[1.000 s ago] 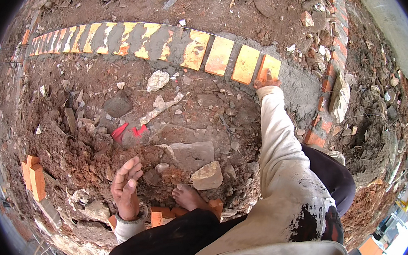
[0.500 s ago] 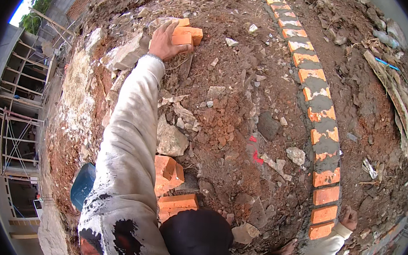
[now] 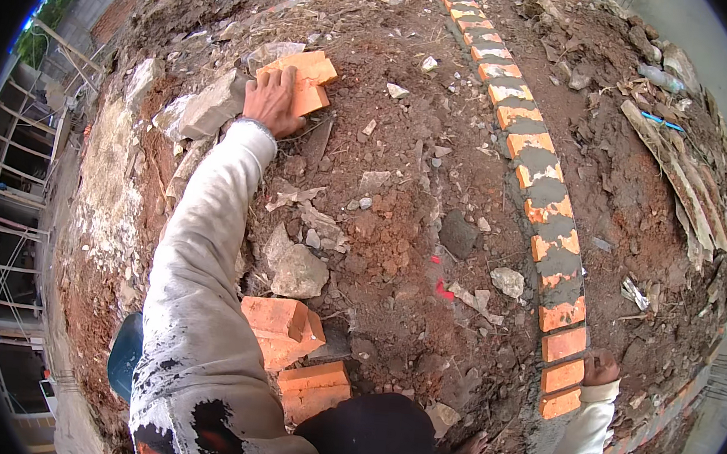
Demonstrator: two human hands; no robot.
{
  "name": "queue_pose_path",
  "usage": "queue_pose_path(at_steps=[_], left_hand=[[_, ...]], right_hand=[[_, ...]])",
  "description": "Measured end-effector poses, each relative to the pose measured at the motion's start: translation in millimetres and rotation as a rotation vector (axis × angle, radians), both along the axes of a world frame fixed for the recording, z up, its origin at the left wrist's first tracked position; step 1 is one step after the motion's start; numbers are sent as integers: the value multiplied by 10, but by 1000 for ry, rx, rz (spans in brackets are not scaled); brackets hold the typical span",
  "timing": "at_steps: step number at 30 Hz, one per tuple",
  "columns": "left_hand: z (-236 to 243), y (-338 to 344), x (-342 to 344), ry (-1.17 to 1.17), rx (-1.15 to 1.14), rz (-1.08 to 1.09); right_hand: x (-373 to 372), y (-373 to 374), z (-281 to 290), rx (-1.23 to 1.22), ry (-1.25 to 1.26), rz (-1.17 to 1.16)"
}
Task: The person scoops cement from a bucket and spreads it on the ground to form a bed. They then place bricks one by one onto the cement, tapping them into alignment and filling the gaps with more cement.
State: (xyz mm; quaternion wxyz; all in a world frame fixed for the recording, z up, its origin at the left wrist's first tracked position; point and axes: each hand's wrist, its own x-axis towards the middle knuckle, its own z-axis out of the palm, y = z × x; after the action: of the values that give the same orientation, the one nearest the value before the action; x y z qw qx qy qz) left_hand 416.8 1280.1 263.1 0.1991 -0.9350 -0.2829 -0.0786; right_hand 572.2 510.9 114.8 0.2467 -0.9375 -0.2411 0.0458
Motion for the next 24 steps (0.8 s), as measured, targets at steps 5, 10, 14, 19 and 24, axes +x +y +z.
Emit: queue_pose_path(at_steps=[5, 10, 14, 19, 24], left_hand=[[578, -567, -340, -732, -1106, -61], [930, -2230, -269, -931, -2150, -236], [495, -3397, 111, -778, -2557, -307], [-369, -4951, 453, -65, -2921, -2], [-1065, -5479, -12, 469, -2721, 340]], right_hand=[[-362, 1085, 1011, 301, 240, 137], [-822, 2369, 1956, 522, 404, 561], [-940, 2376, 2269, 738, 258, 354], [-951, 1048, 1407, 928, 822, -104], [-1673, 145, 177, 1091, 1242, -398]])
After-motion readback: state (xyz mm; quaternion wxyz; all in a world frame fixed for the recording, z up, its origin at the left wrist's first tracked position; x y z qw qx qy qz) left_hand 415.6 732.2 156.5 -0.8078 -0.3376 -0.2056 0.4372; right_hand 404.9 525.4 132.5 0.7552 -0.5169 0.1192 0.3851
